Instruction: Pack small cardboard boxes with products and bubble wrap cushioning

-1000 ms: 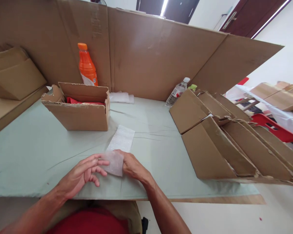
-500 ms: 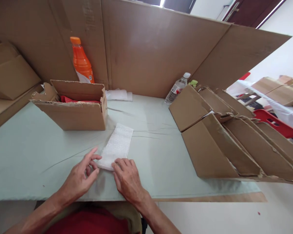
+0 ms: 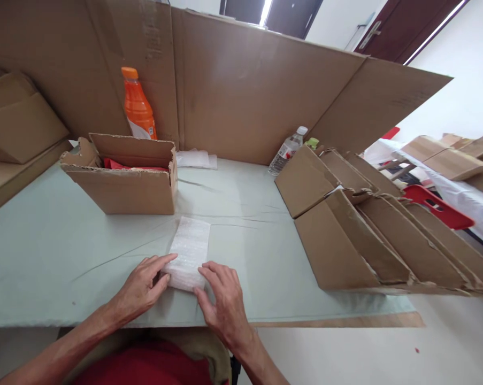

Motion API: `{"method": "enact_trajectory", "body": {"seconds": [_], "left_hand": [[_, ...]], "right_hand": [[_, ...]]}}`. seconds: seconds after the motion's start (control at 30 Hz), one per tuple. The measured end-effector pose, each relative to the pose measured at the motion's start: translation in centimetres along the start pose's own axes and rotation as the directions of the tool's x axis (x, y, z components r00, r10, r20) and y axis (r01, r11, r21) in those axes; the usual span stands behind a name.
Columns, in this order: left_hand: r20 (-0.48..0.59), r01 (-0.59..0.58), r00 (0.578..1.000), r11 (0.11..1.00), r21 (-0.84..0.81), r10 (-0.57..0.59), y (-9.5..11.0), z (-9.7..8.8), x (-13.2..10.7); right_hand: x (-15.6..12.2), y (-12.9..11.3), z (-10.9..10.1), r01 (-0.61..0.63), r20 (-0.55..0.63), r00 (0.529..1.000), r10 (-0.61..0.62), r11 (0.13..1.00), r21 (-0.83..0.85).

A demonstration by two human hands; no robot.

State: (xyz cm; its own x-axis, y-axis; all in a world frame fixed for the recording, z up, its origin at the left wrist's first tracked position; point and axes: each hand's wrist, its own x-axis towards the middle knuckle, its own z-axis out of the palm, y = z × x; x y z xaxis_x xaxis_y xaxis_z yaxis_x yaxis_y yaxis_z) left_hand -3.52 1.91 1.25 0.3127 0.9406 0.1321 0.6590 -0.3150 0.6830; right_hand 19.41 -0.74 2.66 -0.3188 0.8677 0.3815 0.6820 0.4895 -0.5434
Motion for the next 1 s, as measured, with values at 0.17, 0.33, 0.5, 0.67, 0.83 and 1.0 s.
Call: {"method": "enact_trajectory", "body": {"seconds": [0.17,0.33,0.5,0.67,0.83,1.0], "left_hand": [[-0.138,-0.044,0.988,0.978,0.205,0.073,-0.4,0.8,0.1],[-0.171,-0.244,0.946,0.951,0.190,0.277,-0.6,0.3,-1.1],[-0.053,-0.130,0.990,0.992,-0.001,0.129,0.1,-0.5,-1.9],[-0.098,-0.046,0.994,0.992,0.115,0.057,-0.1,0.2,-0.2],[-0.225,0.191,0.945,0.959,-0.208,-0.237,-0.5,0.5,-0.1],[0.107,0.373,0.836,0.412,-0.831,-0.539,0.9,0.6,-2.2]], "right_hand": [[0.7,-0.1,1.1,0.220,0.193,0.964,-0.185,0.959,-0.177],[2.2,0.6,2.2,0.144,0.184,0.975,-0.123,0.984,-0.105],[1.4,-0.1,0.9,-0.008,0.236,0.972,-0.007,0.998,0.062],[0.6,-1.2,0.5,0.103,0.184,0.981,-0.069,0.978,-0.181],[2.4,0.4,2.1,0.071,0.165,0.985,-0.040,0.979,-0.189],[2.9,0.4,3.1,-0.215,0.093,0.975,0.201,0.960,0.182]]}}
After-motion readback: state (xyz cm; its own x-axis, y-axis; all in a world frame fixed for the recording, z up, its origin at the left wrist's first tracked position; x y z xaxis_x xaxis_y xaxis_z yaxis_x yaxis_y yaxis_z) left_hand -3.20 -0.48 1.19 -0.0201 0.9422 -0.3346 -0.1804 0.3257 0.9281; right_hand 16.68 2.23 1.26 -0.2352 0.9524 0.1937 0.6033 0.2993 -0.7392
